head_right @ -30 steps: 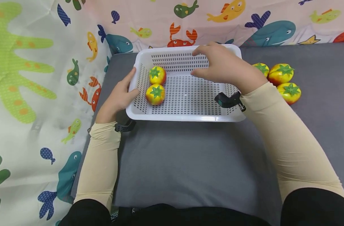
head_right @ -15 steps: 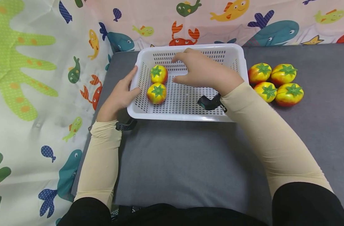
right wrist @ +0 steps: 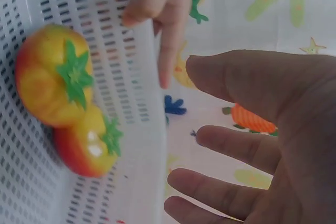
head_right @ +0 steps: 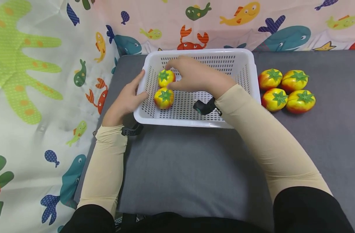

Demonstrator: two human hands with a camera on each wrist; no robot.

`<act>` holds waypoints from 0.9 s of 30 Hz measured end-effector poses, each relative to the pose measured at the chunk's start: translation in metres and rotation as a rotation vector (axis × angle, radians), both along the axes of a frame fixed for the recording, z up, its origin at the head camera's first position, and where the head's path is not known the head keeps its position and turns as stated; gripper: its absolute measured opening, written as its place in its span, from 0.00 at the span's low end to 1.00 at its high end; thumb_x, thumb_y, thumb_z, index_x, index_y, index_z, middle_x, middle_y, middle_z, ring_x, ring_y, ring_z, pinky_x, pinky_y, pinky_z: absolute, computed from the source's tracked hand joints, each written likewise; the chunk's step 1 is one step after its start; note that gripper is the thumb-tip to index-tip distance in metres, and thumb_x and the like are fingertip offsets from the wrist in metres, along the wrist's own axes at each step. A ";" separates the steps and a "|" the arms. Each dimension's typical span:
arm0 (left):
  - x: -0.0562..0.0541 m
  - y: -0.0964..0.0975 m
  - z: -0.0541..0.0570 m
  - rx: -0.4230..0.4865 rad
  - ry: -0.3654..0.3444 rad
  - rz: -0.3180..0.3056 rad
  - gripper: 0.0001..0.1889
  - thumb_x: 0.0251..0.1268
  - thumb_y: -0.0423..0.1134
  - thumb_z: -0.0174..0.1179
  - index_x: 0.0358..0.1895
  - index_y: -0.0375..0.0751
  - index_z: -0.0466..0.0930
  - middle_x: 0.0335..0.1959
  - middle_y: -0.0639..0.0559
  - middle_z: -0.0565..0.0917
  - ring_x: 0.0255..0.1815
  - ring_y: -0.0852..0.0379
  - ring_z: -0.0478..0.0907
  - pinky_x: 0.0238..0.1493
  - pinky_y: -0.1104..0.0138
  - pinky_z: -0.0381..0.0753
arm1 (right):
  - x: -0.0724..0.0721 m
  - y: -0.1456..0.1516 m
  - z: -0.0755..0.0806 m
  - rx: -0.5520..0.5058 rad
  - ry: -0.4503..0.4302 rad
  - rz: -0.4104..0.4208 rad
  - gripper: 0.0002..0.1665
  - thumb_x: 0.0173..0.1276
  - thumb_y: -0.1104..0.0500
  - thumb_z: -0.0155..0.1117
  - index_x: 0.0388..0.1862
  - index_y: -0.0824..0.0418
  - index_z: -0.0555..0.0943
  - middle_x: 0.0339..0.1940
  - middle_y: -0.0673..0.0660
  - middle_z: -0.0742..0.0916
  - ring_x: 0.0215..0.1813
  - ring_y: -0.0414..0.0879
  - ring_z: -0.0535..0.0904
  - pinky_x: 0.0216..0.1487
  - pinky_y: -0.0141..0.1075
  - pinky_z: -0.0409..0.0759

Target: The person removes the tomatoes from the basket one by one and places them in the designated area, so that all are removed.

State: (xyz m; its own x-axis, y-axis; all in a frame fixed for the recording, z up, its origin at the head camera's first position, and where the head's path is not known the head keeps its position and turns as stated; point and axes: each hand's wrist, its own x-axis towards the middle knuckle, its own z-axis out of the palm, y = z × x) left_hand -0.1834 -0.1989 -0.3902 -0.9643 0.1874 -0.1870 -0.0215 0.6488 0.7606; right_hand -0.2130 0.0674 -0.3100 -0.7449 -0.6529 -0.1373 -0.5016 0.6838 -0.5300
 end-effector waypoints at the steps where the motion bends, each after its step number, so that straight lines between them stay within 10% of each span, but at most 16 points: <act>1: 0.000 -0.001 0.000 -0.001 0.002 -0.001 0.46 0.72 0.40 0.58 0.88 0.60 0.43 0.68 0.38 0.77 0.48 0.42 0.89 0.39 0.53 0.92 | 0.000 -0.003 -0.002 -0.001 -0.017 0.009 0.41 0.70 0.49 0.73 0.78 0.58 0.72 0.78 0.62 0.74 0.79 0.61 0.66 0.78 0.62 0.66; 27: 0.002 -0.002 -0.004 0.054 0.023 -0.007 0.47 0.69 0.39 0.59 0.87 0.60 0.45 0.65 0.40 0.80 0.45 0.44 0.89 0.38 0.54 0.92 | -0.022 -0.029 -0.052 0.011 -0.186 0.032 0.37 0.69 0.53 0.74 0.74 0.58 0.76 0.67 0.62 0.83 0.68 0.58 0.77 0.71 0.56 0.78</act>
State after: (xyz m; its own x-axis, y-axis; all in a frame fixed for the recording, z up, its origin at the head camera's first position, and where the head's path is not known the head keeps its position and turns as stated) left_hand -0.1816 -0.2007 -0.3945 -0.9668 0.2036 -0.1543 0.0010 0.6069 0.7948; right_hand -0.2346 0.0379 -0.3621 -0.6848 -0.6738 -0.2777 -0.4177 0.6751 -0.6081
